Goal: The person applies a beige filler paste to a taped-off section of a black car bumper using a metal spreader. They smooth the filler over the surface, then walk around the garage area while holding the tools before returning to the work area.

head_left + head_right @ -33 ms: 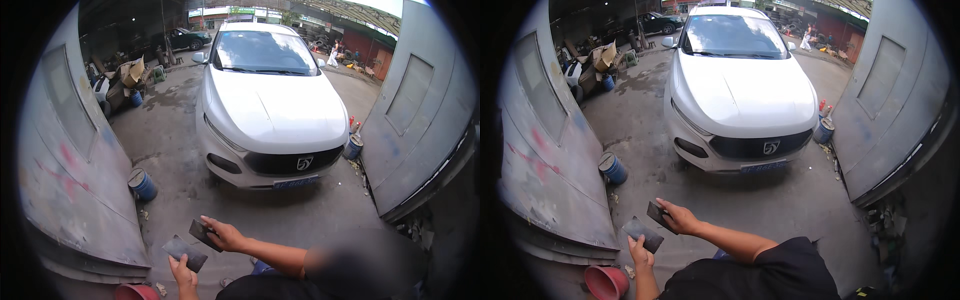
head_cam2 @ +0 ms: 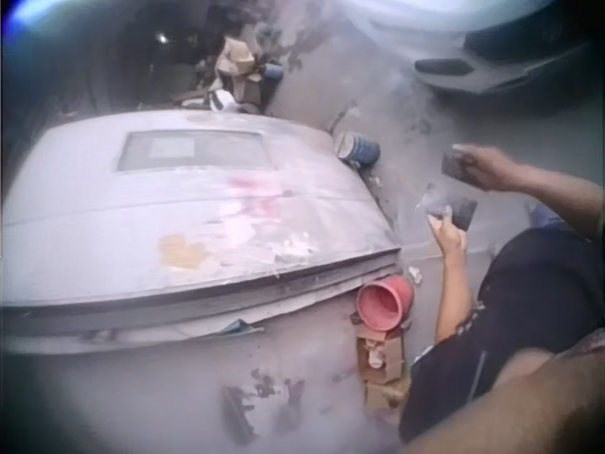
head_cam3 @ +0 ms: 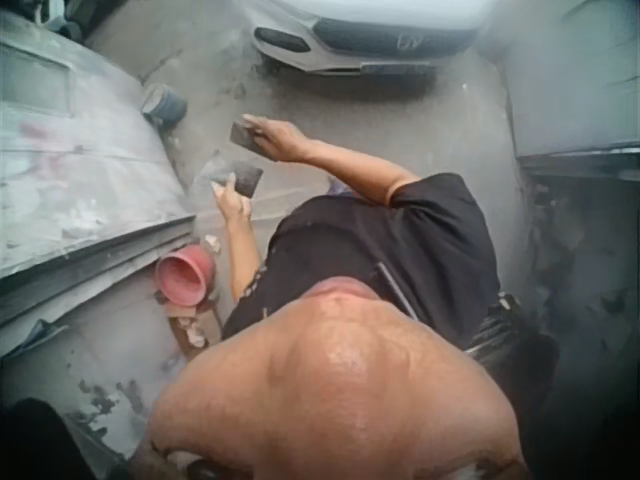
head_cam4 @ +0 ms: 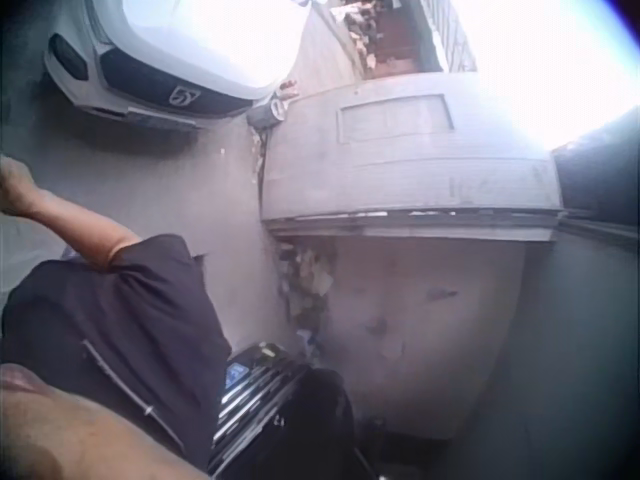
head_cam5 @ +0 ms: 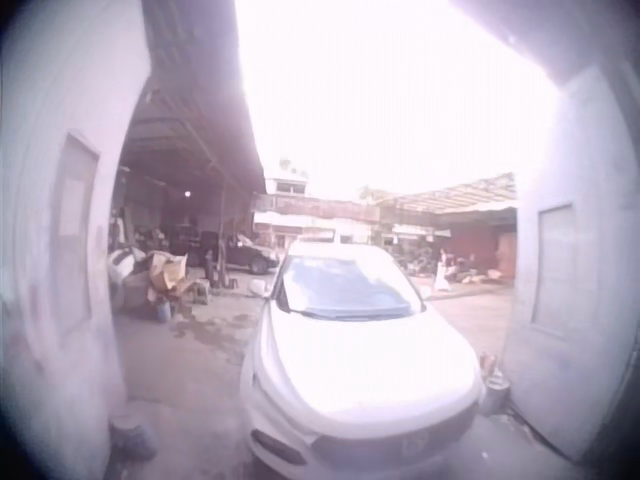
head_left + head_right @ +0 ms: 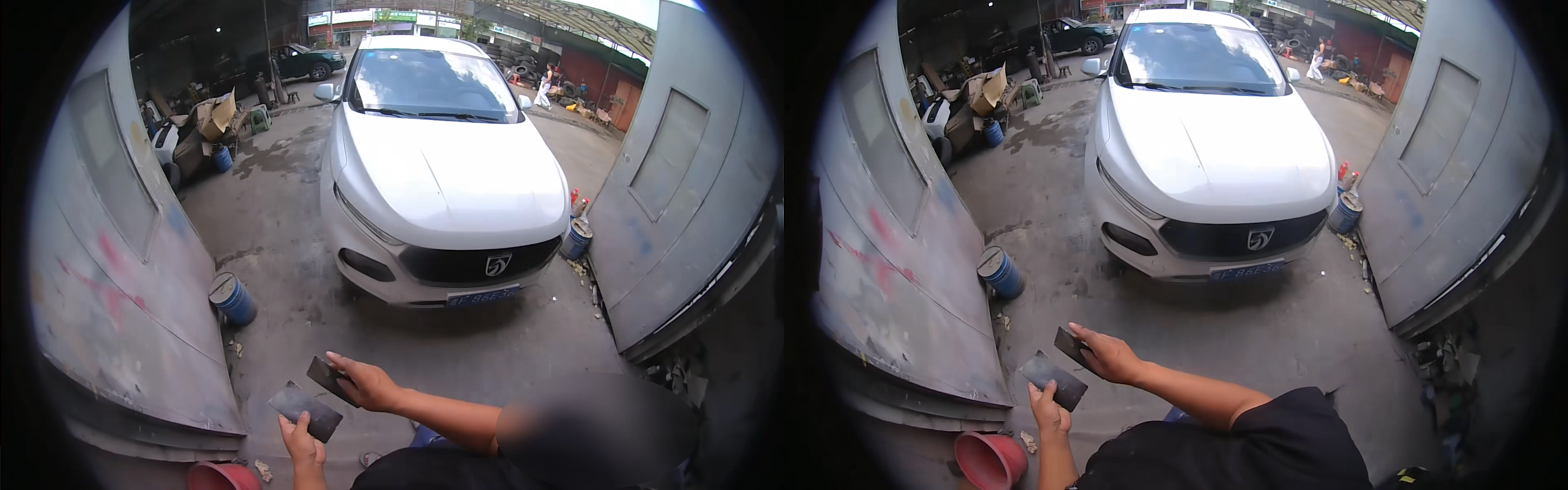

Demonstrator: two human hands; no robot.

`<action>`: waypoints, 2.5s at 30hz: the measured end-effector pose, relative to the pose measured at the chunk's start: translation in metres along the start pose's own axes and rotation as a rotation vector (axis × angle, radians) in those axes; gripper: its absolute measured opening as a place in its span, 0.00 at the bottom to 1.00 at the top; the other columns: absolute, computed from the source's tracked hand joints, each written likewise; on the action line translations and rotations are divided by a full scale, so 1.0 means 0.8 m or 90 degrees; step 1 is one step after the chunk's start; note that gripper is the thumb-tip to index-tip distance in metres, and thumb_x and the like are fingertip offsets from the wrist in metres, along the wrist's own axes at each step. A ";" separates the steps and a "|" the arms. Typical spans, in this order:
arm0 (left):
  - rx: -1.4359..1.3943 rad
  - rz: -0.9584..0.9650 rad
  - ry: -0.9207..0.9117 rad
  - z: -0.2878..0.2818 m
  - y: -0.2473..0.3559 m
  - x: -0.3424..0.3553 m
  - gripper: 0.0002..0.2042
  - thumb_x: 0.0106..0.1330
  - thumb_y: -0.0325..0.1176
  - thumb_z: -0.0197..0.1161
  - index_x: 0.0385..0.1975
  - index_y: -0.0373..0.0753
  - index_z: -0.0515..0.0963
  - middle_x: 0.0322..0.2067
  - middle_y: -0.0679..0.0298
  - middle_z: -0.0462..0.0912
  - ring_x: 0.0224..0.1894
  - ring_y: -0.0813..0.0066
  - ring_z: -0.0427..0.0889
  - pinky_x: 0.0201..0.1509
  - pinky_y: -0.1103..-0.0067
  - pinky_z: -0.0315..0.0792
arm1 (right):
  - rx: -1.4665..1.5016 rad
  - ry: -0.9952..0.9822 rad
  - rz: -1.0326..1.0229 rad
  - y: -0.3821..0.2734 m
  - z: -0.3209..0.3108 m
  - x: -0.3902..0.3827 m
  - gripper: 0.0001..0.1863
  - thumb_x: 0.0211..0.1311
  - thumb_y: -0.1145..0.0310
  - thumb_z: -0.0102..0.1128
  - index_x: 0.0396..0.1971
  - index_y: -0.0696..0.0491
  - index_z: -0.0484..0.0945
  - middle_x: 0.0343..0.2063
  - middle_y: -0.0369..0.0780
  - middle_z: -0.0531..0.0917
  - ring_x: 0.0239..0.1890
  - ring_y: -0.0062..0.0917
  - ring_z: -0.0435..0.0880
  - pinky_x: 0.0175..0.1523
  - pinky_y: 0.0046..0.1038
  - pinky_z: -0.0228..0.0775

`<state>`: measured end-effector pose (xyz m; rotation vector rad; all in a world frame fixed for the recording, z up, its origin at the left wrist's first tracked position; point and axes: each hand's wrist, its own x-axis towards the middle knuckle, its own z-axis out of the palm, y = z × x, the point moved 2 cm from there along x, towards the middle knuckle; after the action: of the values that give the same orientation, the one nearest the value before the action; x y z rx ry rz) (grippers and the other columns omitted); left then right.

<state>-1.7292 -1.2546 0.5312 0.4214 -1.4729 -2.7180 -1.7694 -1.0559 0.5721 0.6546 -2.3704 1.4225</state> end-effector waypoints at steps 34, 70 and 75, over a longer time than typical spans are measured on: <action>-0.112 -0.071 -0.061 -0.005 0.060 -0.014 0.24 0.61 0.20 0.50 0.59 0.38 0.62 0.49 0.58 0.74 0.49 0.63 0.77 0.56 0.65 0.71 | 0.369 -0.168 0.175 0.006 -0.025 0.004 0.36 0.65 0.72 0.53 0.68 0.54 0.46 0.29 0.36 0.73 0.31 0.19 0.71 0.38 0.23 0.64; -0.059 0.084 0.146 -0.061 0.064 -0.020 0.20 0.64 0.27 0.53 0.56 0.39 0.62 0.41 0.61 0.76 0.39 0.76 0.75 0.43 0.78 0.70 | 0.140 -0.293 0.257 0.036 0.069 0.071 0.28 0.60 0.71 0.59 0.60 0.59 0.64 0.25 0.34 0.74 0.29 0.15 0.72 0.37 0.20 0.66; -0.324 -0.056 0.039 -0.096 0.043 -0.014 0.22 0.66 0.40 0.44 0.59 0.41 0.66 0.32 0.61 0.77 0.24 0.72 0.73 0.24 0.78 0.68 | 0.332 -0.397 0.334 -0.020 0.084 0.028 0.31 0.63 0.70 0.57 0.64 0.59 0.57 0.26 0.33 0.72 0.29 0.13 0.70 0.36 0.18 0.64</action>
<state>-1.7035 -1.3347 0.5221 0.5424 -0.7153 -2.9675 -1.7818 -1.1272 0.5635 0.7041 -2.7785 2.4091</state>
